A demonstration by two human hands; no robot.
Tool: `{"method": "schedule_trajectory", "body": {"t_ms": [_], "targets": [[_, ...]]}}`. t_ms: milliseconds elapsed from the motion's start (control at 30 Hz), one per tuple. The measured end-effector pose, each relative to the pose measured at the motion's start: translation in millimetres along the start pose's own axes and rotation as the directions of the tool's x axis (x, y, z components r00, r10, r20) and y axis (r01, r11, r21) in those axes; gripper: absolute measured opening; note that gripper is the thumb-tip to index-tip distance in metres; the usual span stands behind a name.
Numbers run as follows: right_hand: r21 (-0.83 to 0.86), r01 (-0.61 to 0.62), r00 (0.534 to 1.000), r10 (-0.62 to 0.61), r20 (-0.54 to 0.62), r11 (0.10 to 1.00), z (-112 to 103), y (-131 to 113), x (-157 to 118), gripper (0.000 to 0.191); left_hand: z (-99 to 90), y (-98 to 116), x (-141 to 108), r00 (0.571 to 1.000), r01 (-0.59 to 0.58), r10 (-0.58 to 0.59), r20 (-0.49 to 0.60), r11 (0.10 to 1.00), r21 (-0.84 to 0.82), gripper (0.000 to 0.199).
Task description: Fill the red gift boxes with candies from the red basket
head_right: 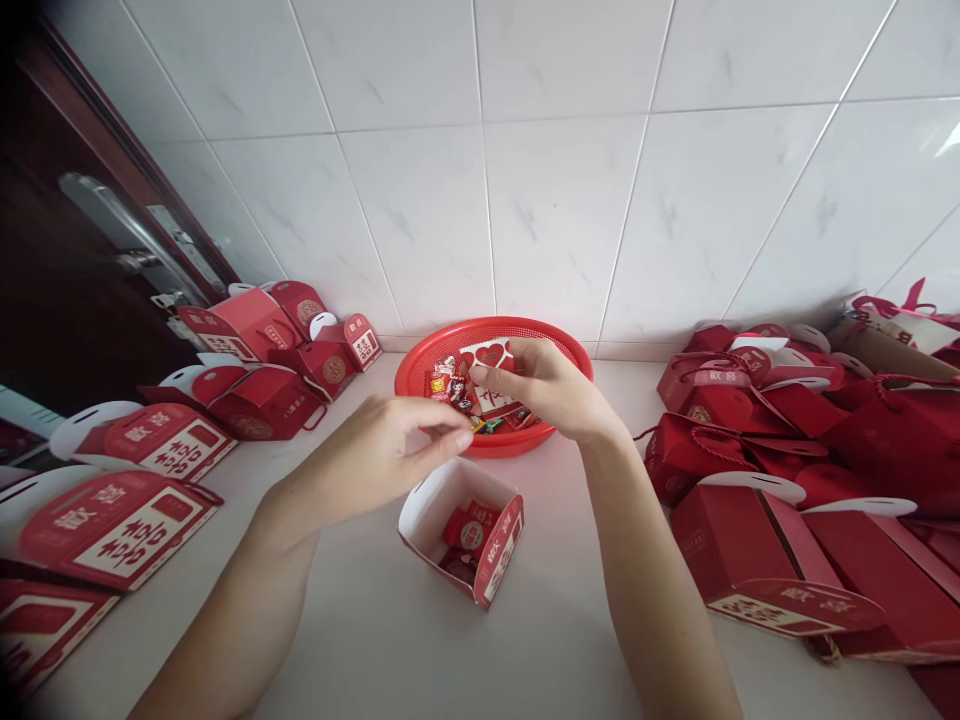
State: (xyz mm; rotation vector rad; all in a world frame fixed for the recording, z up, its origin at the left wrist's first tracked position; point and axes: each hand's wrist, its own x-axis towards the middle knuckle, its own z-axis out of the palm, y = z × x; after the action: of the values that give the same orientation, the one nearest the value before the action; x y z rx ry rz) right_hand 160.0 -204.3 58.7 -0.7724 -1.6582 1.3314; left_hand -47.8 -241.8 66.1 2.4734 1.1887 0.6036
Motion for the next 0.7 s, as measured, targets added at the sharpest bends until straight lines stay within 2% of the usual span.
{"method": "schedule_trajectory", "body": {"t_ms": [100, 200, 267, 367, 533, 633, 700], "targets": [[-0.03, 0.048, 0.998, -0.049, -0.034, 0.998, 3.9, 0.4, 1.5, 0.028, 2.8, -2.3, 5.0, 0.989, 0.045, -0.057, -0.137, 0.995, -0.089, 0.033], [-0.014, 0.066, 0.996, -0.067, -0.062, 0.998, 9.2, 2.4, 4.8, 0.031, 6.4, -4.3, 10.0, 0.986, 0.059, -0.081, -0.144, 0.987, -0.152, 0.033], [0.002, 0.046, 0.996, -0.046, -0.072, 0.999, 14.7, 5.3, 8.2, 0.033, 9.2, -6.0, 12.9, 0.989, 0.075, -0.097, -0.114, 0.98, -0.182, 0.032], [-0.069, 0.055, 0.994, -0.06, -0.086, 0.996, 24.7, 10.6, 13.0, 0.035, 13.2, -8.3, 15.7, 0.99, 0.107, -0.124, -0.066, 0.97, -0.221, 0.033], [-0.187, 0.061, 0.998, -0.063, -0.005, 0.98, 29.9, 12.5, 13.9, 0.037, 14.0, -8.8, 14.7, 0.992, 0.129, -0.121, 0.048, 0.956, -0.262, 0.032], [-0.208, 0.036, 0.999, -0.036, 0.001, 0.978, 22.9, 9.0, 10.6, 0.033, 9.3, -8.8, 12.6, 0.988, 0.105, -0.07, 0.139, 0.959, -0.265, 0.035], [-0.226, 0.036, 0.999, -0.037, -0.001, 0.973, 16.9, 5.7, 7.7, 0.03, 4.1, -8.9, 10.3, 0.98, 0.048, 0.002, 0.2, 0.968, -0.246, 0.033]]}}
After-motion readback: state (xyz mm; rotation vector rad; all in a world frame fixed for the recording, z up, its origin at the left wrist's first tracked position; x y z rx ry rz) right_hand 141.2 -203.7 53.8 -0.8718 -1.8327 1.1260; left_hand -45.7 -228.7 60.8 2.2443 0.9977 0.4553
